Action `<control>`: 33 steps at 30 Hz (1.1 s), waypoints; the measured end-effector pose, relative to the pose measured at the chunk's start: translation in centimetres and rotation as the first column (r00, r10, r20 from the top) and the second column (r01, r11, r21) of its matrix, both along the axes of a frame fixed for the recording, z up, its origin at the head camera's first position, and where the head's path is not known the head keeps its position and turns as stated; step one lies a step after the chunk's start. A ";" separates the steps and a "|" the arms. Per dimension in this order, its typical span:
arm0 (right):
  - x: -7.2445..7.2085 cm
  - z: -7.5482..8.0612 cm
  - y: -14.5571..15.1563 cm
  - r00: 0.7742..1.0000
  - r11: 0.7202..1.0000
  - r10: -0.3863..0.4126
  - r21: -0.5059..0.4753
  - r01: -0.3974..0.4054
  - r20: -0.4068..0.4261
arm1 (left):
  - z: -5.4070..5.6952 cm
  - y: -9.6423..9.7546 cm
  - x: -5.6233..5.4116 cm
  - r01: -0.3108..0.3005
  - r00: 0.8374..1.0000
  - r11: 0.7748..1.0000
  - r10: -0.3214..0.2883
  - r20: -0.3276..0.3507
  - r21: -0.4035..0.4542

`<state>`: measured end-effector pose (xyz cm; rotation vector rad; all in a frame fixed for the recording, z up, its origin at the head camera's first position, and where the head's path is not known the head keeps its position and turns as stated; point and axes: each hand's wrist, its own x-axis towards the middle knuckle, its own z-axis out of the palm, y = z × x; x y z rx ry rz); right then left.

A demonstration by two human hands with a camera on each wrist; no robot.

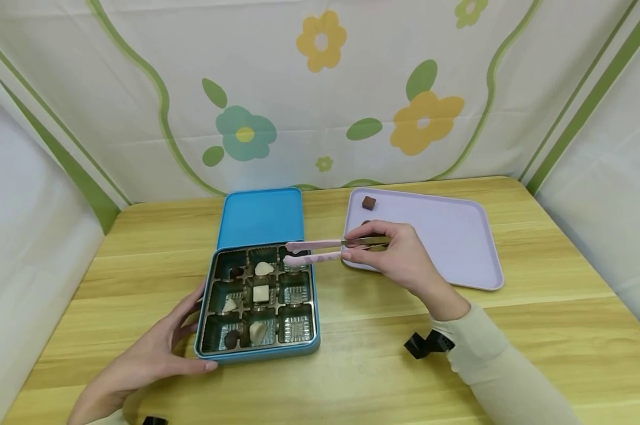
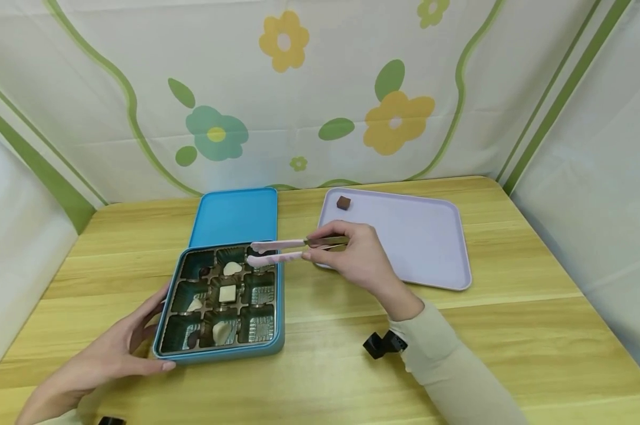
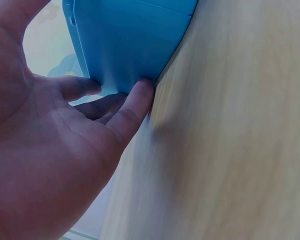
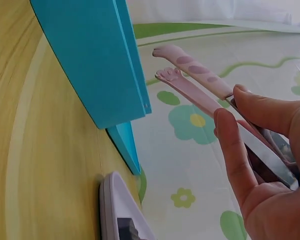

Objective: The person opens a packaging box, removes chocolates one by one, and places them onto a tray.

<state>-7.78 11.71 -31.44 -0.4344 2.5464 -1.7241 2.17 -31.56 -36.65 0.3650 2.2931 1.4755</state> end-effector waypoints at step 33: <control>-3.3 4.9 -10.7 0.938 0.805 0.344 0.531 -0.266 -0.051 | -0.1 0.4 0.1 0.024 0.999 0.998 -0.022 -0.037 0.053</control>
